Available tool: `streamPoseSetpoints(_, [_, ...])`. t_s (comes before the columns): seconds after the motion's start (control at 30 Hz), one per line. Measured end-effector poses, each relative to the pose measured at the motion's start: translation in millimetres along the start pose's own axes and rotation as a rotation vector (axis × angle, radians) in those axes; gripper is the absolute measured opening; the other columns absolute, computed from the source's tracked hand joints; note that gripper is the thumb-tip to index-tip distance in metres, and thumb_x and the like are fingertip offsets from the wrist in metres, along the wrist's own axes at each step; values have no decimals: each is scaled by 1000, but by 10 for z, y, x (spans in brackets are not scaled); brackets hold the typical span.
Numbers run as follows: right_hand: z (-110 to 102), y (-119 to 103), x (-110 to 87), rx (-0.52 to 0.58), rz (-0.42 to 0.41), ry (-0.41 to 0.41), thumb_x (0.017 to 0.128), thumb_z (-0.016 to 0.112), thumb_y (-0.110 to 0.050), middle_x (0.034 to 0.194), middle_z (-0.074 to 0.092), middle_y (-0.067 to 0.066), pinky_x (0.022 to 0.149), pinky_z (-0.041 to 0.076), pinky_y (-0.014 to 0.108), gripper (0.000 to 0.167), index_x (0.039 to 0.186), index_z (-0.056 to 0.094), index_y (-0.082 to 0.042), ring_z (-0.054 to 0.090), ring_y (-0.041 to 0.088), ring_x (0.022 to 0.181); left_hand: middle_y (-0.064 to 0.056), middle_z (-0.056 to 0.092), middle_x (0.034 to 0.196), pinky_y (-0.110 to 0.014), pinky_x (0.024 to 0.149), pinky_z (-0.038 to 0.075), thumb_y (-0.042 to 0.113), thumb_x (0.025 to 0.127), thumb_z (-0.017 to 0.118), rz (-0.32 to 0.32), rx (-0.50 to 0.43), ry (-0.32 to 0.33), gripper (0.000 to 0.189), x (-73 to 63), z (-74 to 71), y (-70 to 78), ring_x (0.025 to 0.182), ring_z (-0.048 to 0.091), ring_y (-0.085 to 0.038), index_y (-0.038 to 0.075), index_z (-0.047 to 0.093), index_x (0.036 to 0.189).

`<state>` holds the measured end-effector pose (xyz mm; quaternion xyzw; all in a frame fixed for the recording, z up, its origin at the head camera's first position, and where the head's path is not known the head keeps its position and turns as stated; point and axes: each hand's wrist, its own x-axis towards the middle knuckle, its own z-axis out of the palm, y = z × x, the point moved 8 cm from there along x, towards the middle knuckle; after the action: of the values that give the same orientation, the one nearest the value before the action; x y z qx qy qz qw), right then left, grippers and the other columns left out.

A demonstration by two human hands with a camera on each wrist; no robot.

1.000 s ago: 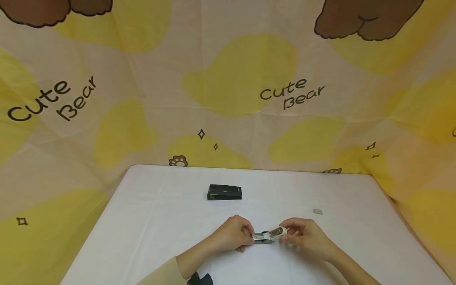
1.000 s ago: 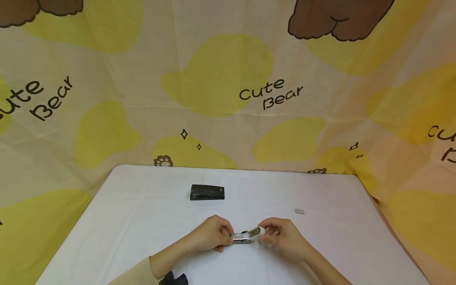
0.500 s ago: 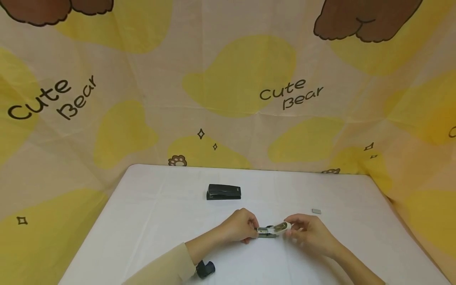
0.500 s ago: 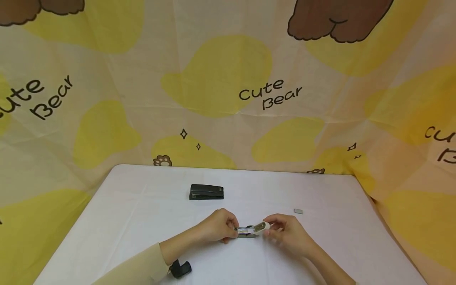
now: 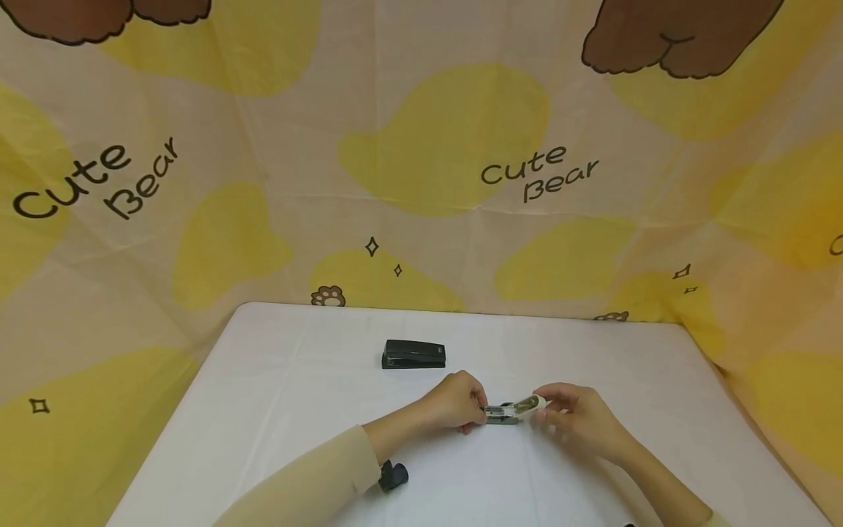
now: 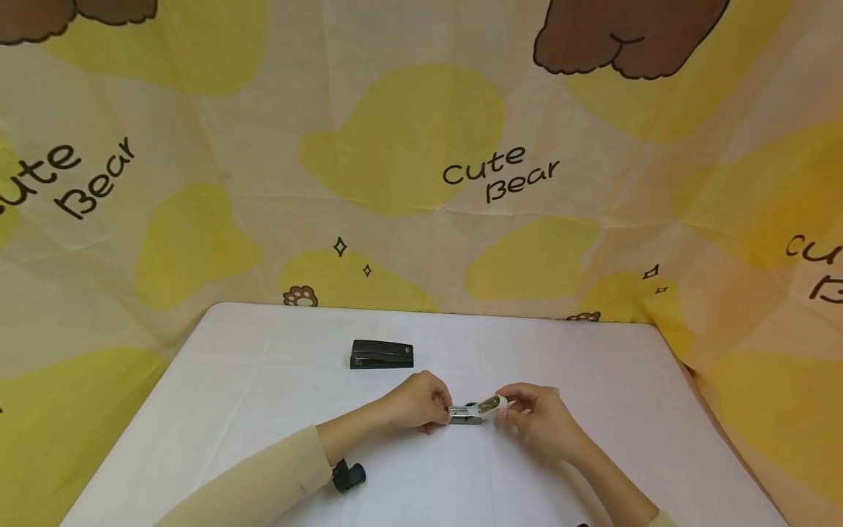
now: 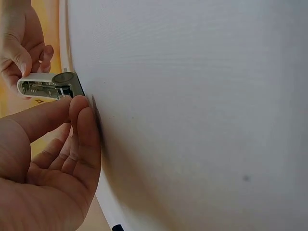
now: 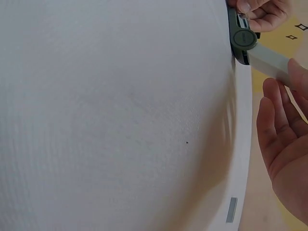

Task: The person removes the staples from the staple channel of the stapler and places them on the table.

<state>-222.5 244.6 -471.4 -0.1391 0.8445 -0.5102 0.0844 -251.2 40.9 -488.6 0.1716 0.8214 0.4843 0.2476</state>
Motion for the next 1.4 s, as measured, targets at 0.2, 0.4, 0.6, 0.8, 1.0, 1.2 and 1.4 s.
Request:
streamPoseSetpoints(0.2, [-50, 41, 14, 15, 44, 19, 92, 78, -5, 92, 75, 13, 55, 56, 31, 35, 124, 68, 6, 67, 19, 70, -6, 65, 63, -22, 47, 49, -8, 86, 78, -11, 4, 14, 17, 54, 8, 27, 46, 56, -12, 5, 68, 81])
streamPoseSetpoints(0.4, [-105, 53, 40, -15, 41, 45, 93, 78, -5, 93, 75, 15, 55, 56, 31, 37, 126, 67, 7, 67, 18, 71, -5, 64, 61, -19, 45, 45, -8, 85, 78, -14, 18, 38, 16, 114, 4, 68, 45, 54, -11, 4, 69, 81])
streamPoseSetpoints(0.6, [-174, 104, 69, -24, 61, 77, 92, 77, -3, 95, 75, 15, 55, 57, 31, 38, 127, 67, 7, 67, 19, 70, -8, 65, 59, -19, 44, 41, -9, 85, 77, 14, 61, 59, 18, 227, -1, 104, 44, 54, -11, 5, 68, 78])
streamPoseSetpoints(0.8, [-247, 131, 93, -44, 83, 112, 92, 78, -3, 95, 74, 14, 54, 56, 32, 38, 127, 67, 6, 65, 20, 68, -7, 63, 54, -19, 44, 40, -9, 84, 76, 53, 102, 77, 19, 352, -3, 151, 42, 54, -10, 5, 67, 75])
streamPoseSetpoints(1.0, [-312, 168, 110, -61, 105, 142, 93, 78, -4, 96, 75, 15, 55, 56, 32, 40, 129, 65, 7, 66, 20, 69, -1, 57, 48, -19, 45, 38, -8, 85, 76, 77, 126, 97, 17, 436, 6, 201, 39, 49, -7, 5, 69, 77])
streamPoseSetpoints(1.2, [-358, 211, 123, -45, 130, 158, 94, 77, -6, 99, 75, 16, 59, 58, 33, 43, 133, 63, 8, 68, 21, 75, 3, 56, 51, -19, 46, 39, -6, 86, 76, 98, 179, 122, 8, 523, 0, 224, 41, 49, -7, 2, 73, 84])
streamPoseSetpoints(1.4, [-372, 210, 130, -23, 143, 163, 95, 77, -9, 102, 74, 18, 59, 57, 31, 45, 134, 61, 8, 67, 21, 76, 2, 58, 58, -19, 48, 40, -4, 86, 77, 105, 210, 134, 7, 560, -16, 255, 46, 50, -8, 1, 73, 84])
